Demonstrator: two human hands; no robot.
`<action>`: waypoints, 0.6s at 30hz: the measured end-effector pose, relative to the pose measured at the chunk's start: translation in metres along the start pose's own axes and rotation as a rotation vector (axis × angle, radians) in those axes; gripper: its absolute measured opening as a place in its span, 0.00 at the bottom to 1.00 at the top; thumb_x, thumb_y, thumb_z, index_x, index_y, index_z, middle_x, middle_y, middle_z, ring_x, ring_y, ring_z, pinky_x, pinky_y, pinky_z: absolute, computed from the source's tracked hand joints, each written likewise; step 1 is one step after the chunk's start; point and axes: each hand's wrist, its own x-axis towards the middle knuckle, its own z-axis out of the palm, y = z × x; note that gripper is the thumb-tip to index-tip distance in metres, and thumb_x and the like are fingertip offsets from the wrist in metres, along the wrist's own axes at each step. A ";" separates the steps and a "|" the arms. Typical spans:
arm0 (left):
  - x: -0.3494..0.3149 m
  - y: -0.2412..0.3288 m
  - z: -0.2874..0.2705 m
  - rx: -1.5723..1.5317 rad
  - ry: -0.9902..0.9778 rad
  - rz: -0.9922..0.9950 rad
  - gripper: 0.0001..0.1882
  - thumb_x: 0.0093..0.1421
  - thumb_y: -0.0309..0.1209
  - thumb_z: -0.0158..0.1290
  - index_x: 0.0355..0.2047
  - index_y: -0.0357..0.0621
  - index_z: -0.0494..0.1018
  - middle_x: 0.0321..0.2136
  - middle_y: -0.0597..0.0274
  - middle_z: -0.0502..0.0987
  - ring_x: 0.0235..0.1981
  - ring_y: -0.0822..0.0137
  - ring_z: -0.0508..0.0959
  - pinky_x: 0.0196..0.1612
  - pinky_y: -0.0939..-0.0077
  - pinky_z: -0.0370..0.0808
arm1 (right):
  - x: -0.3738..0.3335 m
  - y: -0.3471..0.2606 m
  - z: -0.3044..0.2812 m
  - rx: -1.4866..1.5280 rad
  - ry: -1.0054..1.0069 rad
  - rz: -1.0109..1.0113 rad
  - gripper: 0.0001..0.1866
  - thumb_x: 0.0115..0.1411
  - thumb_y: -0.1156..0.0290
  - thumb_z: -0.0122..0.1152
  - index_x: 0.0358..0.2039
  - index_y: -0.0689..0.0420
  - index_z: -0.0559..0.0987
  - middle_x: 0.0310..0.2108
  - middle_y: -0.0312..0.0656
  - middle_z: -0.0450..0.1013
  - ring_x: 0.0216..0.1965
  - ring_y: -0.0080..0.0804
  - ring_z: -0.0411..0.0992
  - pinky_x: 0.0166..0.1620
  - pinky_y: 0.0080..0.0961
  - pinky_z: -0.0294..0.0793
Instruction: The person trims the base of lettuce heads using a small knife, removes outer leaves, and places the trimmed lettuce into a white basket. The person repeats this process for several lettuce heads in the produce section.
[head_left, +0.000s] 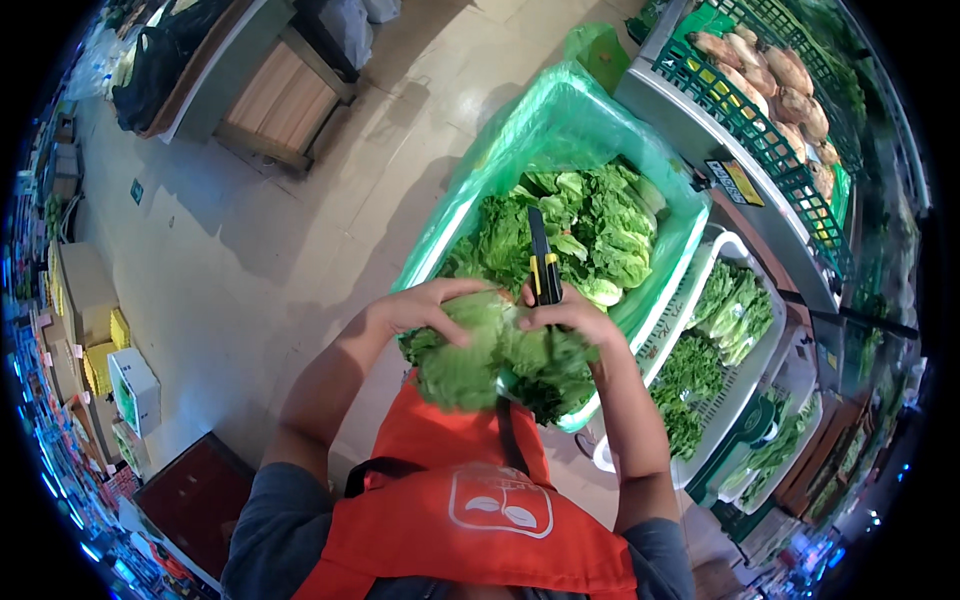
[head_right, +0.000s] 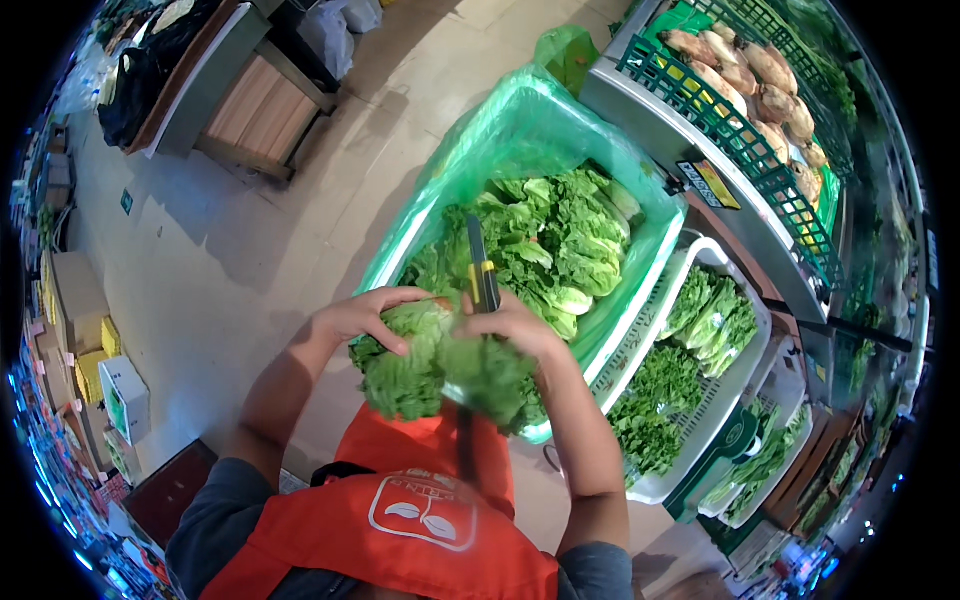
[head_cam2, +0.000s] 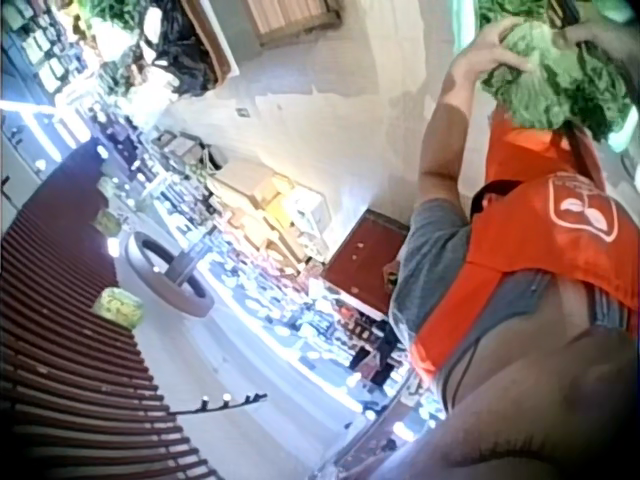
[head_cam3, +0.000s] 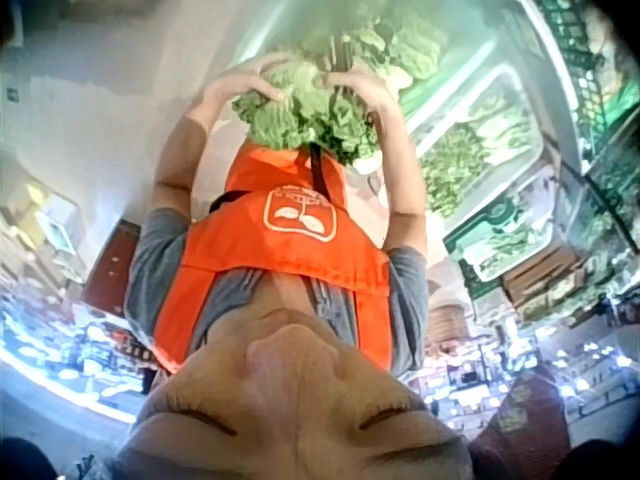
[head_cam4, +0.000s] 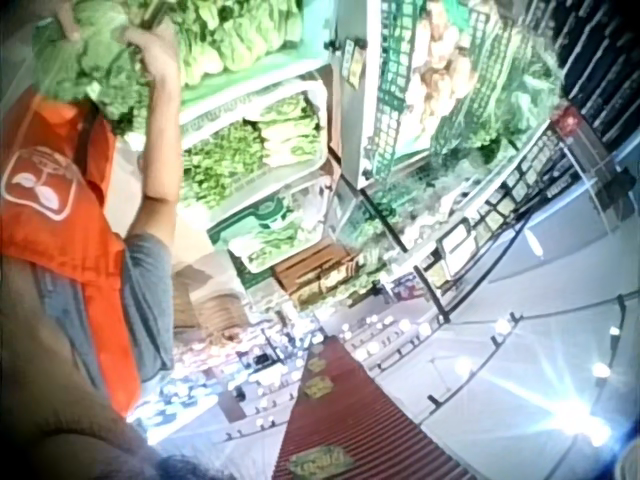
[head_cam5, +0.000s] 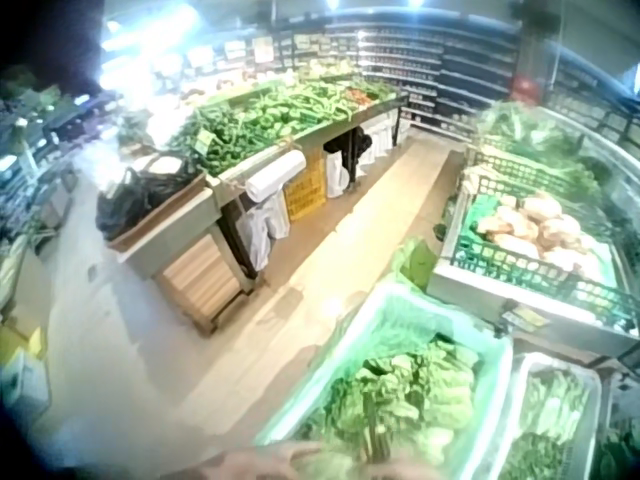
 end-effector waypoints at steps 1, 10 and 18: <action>-0.002 0.000 -0.004 -0.034 -0.039 -0.018 0.39 0.36 0.24 0.60 0.53 0.39 0.60 0.46 0.61 0.67 0.48 0.70 0.65 0.52 0.79 0.59 | -0.003 -0.007 -0.001 0.078 0.049 0.002 0.12 0.38 0.74 0.62 0.23 0.53 0.67 0.22 0.29 0.64 0.25 0.18 0.62 0.31 0.14 0.59; -0.005 -0.030 -0.021 -0.457 0.148 -0.045 0.38 0.40 0.22 0.53 0.55 0.37 0.55 0.48 0.56 0.66 0.48 0.65 0.68 0.52 0.72 0.63 | 0.060 -0.032 -0.084 -0.620 0.831 -0.382 0.18 0.51 0.56 0.58 0.28 0.59 0.68 0.22 0.36 0.68 0.24 0.23 0.66 0.28 0.21 0.67; 0.009 -0.032 -0.021 -0.523 0.244 0.015 0.25 0.51 0.29 0.48 0.50 0.37 0.61 0.45 0.55 0.69 0.43 0.67 0.72 0.47 0.74 0.69 | 0.021 0.012 0.016 -0.210 0.312 -0.023 0.18 0.48 0.56 0.63 0.24 0.55 0.67 0.20 0.29 0.62 0.23 0.16 0.59 0.24 0.17 0.58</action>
